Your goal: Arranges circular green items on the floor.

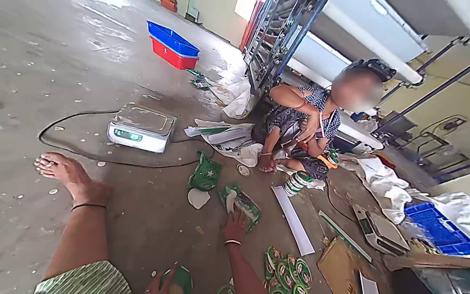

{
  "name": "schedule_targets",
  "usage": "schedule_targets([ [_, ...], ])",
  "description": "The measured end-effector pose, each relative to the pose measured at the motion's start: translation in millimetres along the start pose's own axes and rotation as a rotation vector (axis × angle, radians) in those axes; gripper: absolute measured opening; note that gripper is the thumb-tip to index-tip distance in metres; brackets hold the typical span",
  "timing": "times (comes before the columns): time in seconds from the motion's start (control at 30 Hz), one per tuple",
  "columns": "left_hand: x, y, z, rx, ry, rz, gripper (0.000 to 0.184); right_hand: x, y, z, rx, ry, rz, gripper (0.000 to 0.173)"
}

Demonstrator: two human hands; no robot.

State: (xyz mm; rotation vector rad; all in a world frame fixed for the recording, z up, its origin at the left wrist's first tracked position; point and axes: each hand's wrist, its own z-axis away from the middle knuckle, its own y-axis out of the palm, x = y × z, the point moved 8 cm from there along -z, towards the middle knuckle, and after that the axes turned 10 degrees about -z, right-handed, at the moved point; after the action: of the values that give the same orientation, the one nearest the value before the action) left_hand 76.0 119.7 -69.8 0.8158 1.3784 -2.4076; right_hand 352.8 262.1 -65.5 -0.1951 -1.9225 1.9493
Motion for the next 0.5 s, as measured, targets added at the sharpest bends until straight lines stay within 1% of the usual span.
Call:
schedule_targets([
  [0.13,3.9,4.7,-2.9,0.009,0.005,-0.024,0.116,-8.5,-10.4,25.4,0.12,0.088,-0.011,0.061],
  [0.2,0.8,0.7,-1.2,0.023,-0.007,-0.02,0.116,-16.7,-19.0,39.8,0.202,0.184,-0.036,0.061],
  [0.27,-7.8,-8.4,3.2,0.058,-0.045,0.007,0.115,-27.3,-32.8,54.6,0.25,0.28,-0.141,0.058],
  [0.3,-14.0,-14.6,6.8,0.094,-0.074,0.022,0.116,-32.5,-40.4,61.9,0.259,0.314,-0.263,0.056],
  [0.33,-15.5,-17.0,8.6,0.096,-0.072,0.04,0.117,-36.9,-47.5,71.6,0.262,0.351,-0.453,0.051],
  [0.37,-12.2,-15.3,9.3,0.061,-0.045,0.07,0.119,-39.7,-51.9,85.1,0.255,0.39,-0.691,0.048],
  [0.43,-1.5,-7.1,9.0,0.013,0.009,0.122,0.121,-40.9,-52.9,115.0,0.289,0.505,-1.17,0.047],
  [0.47,1.7,-5.4,7.5,0.005,0.023,0.138,0.121,-37.4,-51.7,125.4,0.334,0.532,-1.341,0.05],
  [0.5,3.9,-5.5,6.0,0.001,0.035,0.151,0.121,-31.9,-52.2,134.9,0.376,0.558,-1.448,0.054],
])
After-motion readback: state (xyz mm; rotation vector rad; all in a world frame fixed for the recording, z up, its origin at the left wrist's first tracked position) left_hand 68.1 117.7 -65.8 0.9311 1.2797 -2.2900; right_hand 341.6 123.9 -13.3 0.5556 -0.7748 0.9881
